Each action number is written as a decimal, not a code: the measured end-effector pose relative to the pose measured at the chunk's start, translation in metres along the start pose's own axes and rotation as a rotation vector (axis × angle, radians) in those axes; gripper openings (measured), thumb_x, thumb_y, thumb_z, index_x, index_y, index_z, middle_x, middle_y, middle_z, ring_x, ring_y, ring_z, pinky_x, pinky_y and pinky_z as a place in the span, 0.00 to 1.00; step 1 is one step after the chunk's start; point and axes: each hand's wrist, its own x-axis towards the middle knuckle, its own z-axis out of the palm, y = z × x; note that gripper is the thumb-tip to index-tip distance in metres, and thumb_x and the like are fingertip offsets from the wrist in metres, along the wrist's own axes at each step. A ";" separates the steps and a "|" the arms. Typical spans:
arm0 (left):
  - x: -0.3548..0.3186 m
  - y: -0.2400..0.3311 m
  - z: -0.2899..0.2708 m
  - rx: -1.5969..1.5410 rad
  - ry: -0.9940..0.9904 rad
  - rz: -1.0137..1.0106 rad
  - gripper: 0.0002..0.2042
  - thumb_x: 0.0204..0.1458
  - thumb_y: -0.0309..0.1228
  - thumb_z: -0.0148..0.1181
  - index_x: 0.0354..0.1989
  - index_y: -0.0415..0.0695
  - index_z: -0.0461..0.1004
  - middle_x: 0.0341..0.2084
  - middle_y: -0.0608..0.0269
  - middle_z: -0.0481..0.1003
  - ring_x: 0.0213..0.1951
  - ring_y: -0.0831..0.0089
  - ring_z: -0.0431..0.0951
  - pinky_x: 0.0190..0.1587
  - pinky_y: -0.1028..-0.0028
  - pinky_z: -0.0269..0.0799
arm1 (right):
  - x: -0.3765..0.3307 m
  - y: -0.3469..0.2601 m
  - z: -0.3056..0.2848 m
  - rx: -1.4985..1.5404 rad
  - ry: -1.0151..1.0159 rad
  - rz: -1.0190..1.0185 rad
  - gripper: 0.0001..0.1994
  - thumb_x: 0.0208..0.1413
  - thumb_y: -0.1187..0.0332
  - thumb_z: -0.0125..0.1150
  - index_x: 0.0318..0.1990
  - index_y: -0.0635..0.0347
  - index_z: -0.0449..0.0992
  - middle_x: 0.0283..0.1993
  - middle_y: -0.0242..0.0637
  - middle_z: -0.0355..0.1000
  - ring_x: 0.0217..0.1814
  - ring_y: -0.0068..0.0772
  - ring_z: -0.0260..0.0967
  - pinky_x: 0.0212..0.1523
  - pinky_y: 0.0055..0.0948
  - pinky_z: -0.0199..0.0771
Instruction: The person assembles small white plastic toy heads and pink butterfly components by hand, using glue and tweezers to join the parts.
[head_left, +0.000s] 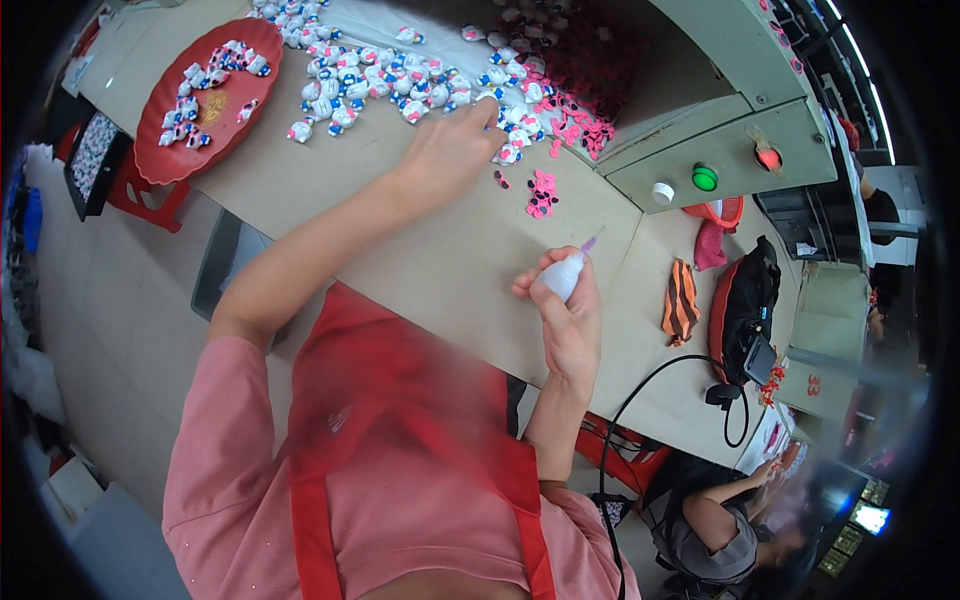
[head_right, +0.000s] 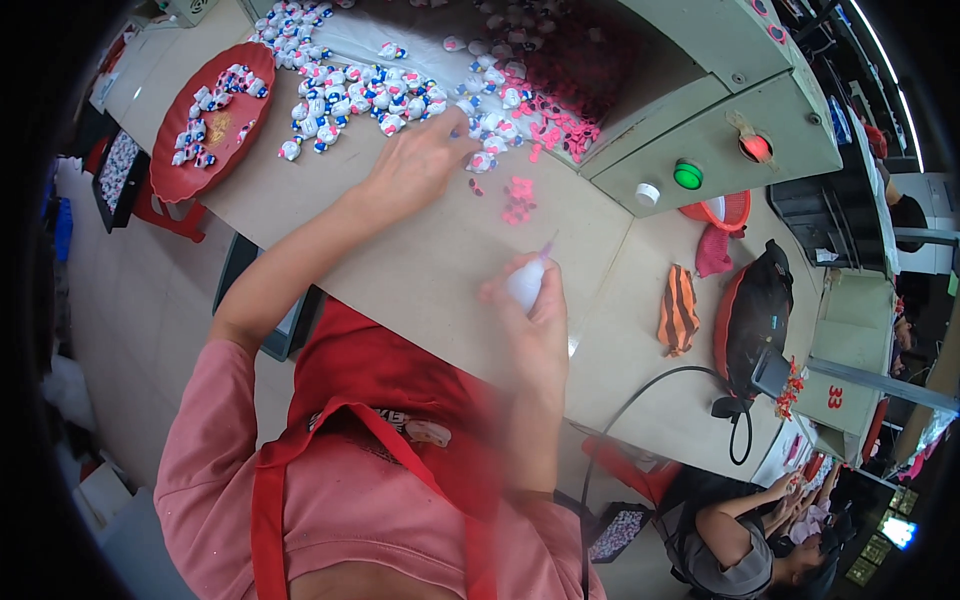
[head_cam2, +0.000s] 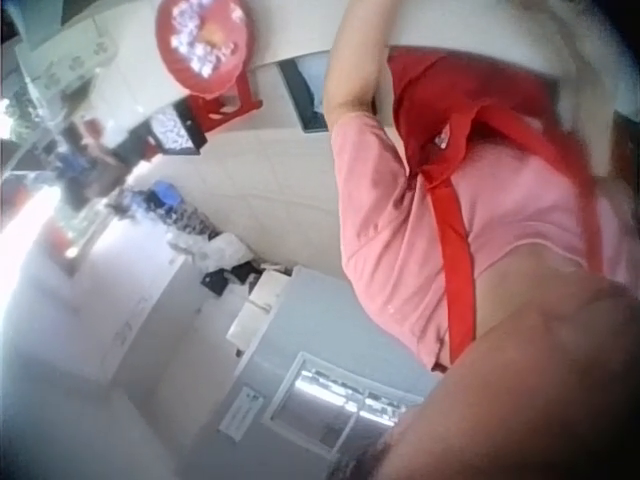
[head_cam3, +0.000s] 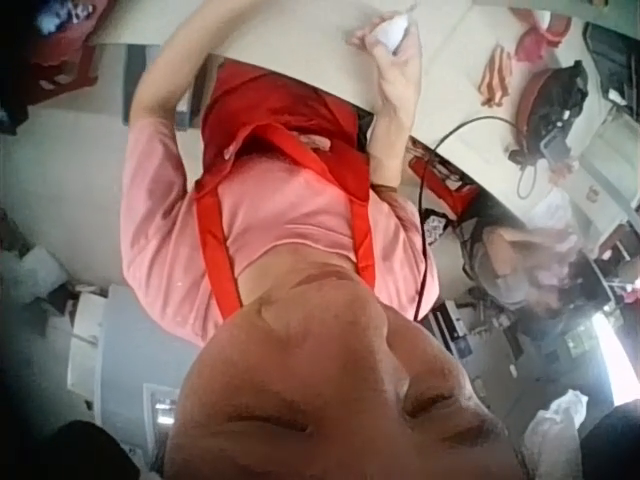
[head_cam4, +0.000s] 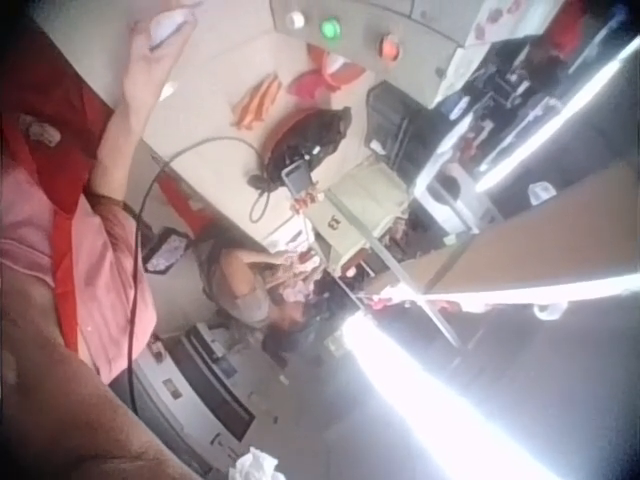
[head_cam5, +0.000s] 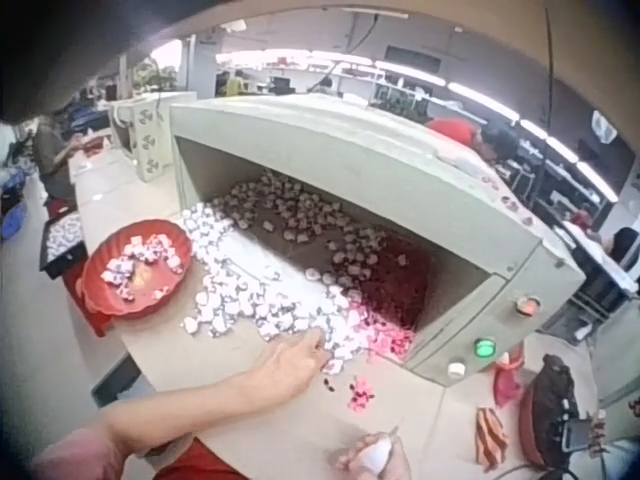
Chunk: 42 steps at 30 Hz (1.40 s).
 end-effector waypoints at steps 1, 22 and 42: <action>0.005 -0.004 0.001 0.013 -0.055 -0.029 0.07 0.41 0.23 0.57 0.30 0.42 0.74 0.31 0.61 0.69 0.30 0.64 0.74 0.30 0.68 0.70 | -0.002 -0.002 -0.002 0.010 0.001 -0.005 0.17 0.48 0.77 0.56 0.46 0.62 0.62 0.34 0.33 0.65 0.35 0.28 0.67 0.39 0.28 0.70; -0.014 0.000 -0.021 -0.066 -0.167 0.036 0.14 0.40 0.19 0.57 0.39 0.39 0.72 0.40 0.57 0.70 0.43 0.60 0.69 0.46 0.66 0.66 | 0.009 0.002 -0.034 0.907 -0.287 0.037 0.20 0.54 0.63 0.52 0.53 0.61 0.62 0.37 0.34 0.69 0.35 0.24 0.64 0.33 0.26 0.65; -0.036 0.113 -0.030 -0.864 -0.046 -0.290 0.09 0.45 0.19 0.56 0.37 0.37 0.74 0.32 0.58 0.73 0.34 0.70 0.75 0.36 0.76 0.69 | -0.030 -0.020 -0.041 -0.211 0.573 -0.307 0.07 0.46 0.75 0.61 0.35 0.65 0.74 0.49 0.44 0.68 0.48 0.31 0.67 0.50 0.31 0.65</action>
